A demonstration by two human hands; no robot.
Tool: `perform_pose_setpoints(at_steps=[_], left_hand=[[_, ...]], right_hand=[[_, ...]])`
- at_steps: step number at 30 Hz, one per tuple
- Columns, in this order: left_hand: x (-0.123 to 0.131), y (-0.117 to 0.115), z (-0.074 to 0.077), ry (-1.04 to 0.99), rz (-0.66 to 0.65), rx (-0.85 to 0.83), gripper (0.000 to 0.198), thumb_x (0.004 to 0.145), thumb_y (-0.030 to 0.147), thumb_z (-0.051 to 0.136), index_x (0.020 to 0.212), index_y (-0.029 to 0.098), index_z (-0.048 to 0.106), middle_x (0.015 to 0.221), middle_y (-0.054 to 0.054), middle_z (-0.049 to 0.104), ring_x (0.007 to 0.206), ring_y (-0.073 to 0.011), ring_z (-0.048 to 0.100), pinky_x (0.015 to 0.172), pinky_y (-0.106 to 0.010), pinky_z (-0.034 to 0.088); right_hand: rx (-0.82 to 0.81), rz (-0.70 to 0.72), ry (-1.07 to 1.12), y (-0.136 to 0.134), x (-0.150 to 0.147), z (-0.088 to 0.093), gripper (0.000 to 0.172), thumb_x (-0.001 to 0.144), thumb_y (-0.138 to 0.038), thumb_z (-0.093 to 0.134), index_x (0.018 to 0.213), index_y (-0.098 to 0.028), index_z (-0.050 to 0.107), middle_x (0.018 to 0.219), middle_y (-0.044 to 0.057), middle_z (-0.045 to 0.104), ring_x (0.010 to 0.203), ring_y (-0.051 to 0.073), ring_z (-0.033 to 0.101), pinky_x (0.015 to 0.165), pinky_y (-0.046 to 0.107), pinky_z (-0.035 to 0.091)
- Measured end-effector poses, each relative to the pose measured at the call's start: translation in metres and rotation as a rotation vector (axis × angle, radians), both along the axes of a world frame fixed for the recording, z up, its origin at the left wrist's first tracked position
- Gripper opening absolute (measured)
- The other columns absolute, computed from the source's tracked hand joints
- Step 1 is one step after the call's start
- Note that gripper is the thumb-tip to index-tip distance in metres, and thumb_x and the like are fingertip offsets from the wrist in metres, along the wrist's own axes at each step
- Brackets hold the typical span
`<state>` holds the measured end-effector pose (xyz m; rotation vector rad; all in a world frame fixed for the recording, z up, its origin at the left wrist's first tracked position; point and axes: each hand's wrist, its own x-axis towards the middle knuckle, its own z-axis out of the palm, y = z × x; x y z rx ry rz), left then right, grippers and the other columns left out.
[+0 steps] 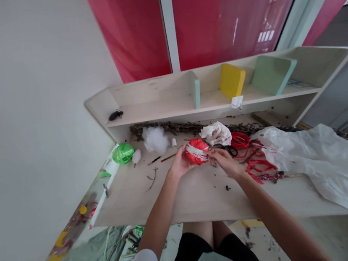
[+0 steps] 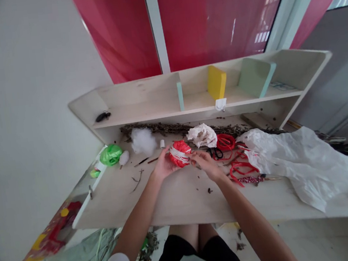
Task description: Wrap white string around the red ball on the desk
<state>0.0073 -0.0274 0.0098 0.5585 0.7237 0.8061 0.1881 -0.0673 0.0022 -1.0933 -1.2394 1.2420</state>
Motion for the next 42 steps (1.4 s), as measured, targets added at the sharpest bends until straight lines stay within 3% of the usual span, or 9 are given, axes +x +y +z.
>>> perform_pose_setpoints(at_steps=[5,11,14,19,24,29,35,39,42], left_hand=[[0.002,0.002,-0.010,0.103,0.012,0.058,0.044,0.079,0.048,0.072,0.110,0.017,0.066,0.103,-0.011,0.072,0.088,-0.0221,0.069,0.073,-0.032,0.057],[0.003,0.010,-0.005,0.061,0.394,0.062,0.043,0.084,0.044,0.068,0.120,0.021,0.062,0.113,-0.008,0.070,0.093,-0.0165,0.069,0.071,-0.024,0.057],[-0.001,0.014,0.001,0.011,0.474,0.035,0.048,0.088,0.053,0.059,0.121,0.019,0.060,0.114,-0.009,0.069,0.099,-0.0180,0.068,0.075,-0.025,0.058],[-0.005,0.009,0.009,-0.085,0.363,-0.032,0.056,0.090,0.062,0.048,0.121,0.017,0.061,0.101,-0.009,0.072,0.093,-0.0180,0.070,0.067,-0.022,0.058],[-0.005,0.004,0.013,-0.097,0.222,-0.069,0.065,0.084,0.067,0.054,0.123,0.015,0.061,0.088,-0.009,0.073,0.073,-0.0156,0.069,0.055,-0.020,0.056],[-0.009,0.006,0.008,-0.151,0.224,-0.063,0.062,0.087,0.063,0.051,0.129,0.018,0.058,0.094,-0.010,0.073,0.073,-0.0145,0.069,0.056,-0.020,0.055],[-0.010,0.003,0.006,-0.124,0.196,-0.038,0.055,0.087,0.063,0.050,0.114,0.018,0.067,0.086,-0.008,0.072,0.071,-0.0155,0.067,0.063,-0.026,0.056],[-0.007,-0.001,0.010,-0.038,0.122,0.050,0.059,0.080,0.071,0.054,0.104,0.020,0.069,0.084,-0.006,0.073,0.074,-0.0204,0.067,0.075,-0.040,0.057],[-0.006,-0.003,0.008,0.116,0.089,0.255,0.053,0.067,0.065,0.073,0.094,0.019,0.071,0.083,-0.006,0.073,0.079,-0.0218,0.068,0.076,-0.038,0.055]], right_hand=[[-0.020,-0.036,0.062,0.002,0.002,0.000,0.041,0.066,-0.054,0.070,0.056,-0.019,0.052,0.052,-0.003,0.047,0.050,0.008,0.037,0.051,0.024,0.029],[-0.017,-0.094,0.069,0.002,0.002,0.000,0.049,0.063,-0.065,0.071,0.058,-0.018,0.059,0.051,-0.004,0.042,0.049,0.007,0.034,0.049,0.023,0.028],[-0.014,-0.046,-0.014,-0.001,-0.001,0.004,0.052,0.062,-0.069,0.070,0.064,-0.017,0.066,0.052,-0.004,0.044,0.049,0.008,0.036,0.047,0.023,0.029],[-0.024,-0.039,-0.066,-0.004,-0.005,0.014,0.057,0.059,-0.073,0.069,0.064,-0.017,0.064,0.054,-0.001,0.051,0.049,0.009,0.041,0.047,0.024,0.032],[-0.019,0.017,-0.127,-0.003,-0.002,0.010,0.058,0.061,-0.075,0.067,0.058,-0.018,0.058,0.046,-0.003,0.044,0.044,0.008,0.034,0.045,0.023,0.026],[0.069,0.110,-0.329,-0.005,-0.001,0.007,0.054,0.067,-0.070,0.064,0.055,-0.017,0.061,0.045,-0.003,0.044,0.044,0.008,0.035,0.044,0.023,0.024],[0.159,0.047,-0.415,-0.002,0.003,0.003,0.053,0.072,-0.067,0.062,0.053,-0.017,0.061,0.047,-0.001,0.048,0.046,0.009,0.037,0.045,0.024,0.027],[0.124,0.029,-0.436,0.003,0.011,-0.003,0.054,0.069,-0.068,0.065,0.051,-0.017,0.061,0.045,0.000,0.050,0.044,0.009,0.037,0.044,0.024,0.027],[0.086,-0.012,-0.434,0.006,0.016,-0.002,0.057,0.061,-0.072,0.069,0.047,-0.018,0.057,0.041,-0.001,0.045,0.042,0.008,0.034,0.042,0.024,0.023]])
